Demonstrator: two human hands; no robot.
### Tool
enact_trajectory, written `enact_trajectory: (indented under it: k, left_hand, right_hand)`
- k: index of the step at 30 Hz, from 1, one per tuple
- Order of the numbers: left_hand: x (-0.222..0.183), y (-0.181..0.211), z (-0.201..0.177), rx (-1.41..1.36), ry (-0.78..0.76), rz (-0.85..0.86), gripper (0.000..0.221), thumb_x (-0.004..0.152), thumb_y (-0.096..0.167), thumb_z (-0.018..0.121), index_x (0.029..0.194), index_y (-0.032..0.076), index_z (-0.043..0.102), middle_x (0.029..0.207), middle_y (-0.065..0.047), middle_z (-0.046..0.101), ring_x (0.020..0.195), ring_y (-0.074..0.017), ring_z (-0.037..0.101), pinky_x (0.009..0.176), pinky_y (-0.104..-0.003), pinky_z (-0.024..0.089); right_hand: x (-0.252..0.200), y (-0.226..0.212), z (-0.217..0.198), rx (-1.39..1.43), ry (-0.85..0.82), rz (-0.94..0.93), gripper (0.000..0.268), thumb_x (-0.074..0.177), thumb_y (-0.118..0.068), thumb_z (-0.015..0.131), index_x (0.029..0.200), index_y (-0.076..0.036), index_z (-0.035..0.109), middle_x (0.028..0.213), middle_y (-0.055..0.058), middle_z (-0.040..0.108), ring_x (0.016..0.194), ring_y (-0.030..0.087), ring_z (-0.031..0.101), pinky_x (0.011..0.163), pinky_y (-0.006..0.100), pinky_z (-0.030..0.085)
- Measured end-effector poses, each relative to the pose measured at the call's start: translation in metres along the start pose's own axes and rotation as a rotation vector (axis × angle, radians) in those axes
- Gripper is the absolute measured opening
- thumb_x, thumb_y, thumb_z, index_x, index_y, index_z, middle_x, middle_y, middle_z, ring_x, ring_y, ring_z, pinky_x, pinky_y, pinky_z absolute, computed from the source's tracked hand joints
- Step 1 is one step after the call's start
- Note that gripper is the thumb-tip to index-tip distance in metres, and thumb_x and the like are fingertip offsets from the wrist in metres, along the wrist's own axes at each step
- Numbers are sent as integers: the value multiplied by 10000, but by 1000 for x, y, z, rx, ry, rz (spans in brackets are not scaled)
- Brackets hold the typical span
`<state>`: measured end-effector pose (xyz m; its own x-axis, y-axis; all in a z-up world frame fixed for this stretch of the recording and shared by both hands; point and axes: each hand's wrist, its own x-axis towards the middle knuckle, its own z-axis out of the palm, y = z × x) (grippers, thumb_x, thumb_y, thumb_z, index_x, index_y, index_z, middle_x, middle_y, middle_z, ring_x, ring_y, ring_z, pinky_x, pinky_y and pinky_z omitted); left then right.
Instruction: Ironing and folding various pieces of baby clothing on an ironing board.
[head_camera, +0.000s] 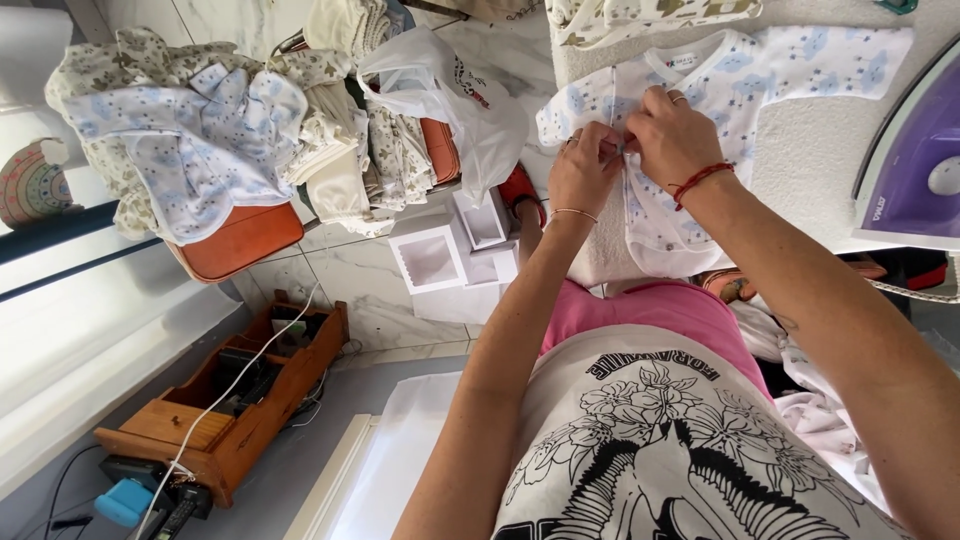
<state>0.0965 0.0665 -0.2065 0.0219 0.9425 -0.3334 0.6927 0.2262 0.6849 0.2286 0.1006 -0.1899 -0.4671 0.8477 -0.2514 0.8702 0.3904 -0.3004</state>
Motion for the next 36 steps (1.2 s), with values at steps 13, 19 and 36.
enact_trajectory:
  k: [13,19,36]
  left_hand:
    - [21,-1,-30,168,221,-28,255,779,249,568,1022,231,493,1041,-11,494,943,-291,478,756,-428,376]
    - [48,-9,-25,397,128,-116,367,712,417,628,994,303,423,959,34,508,1016,-222,506,963,-444,331]
    - [-71,-17,18,277,-37,1078,276,733,386,584,926,198,527,919,-40,504,903,-247,486,797,-401,366]
  right_hand:
    - [22,-21,-9,-13,-238,137,151,700,13,566,813,-73,618,876,112,499,799,306,546,474,389,522]
    - [22,-17,25,-69,-183,116,72,728,-107,574,773,-111,630,887,88,518,787,291,575,576,429,503]
    - [-197,13,51,127,18,-83,330,707,-290,604,1012,-177,550,1006,54,529,900,271,551,637,353,493]
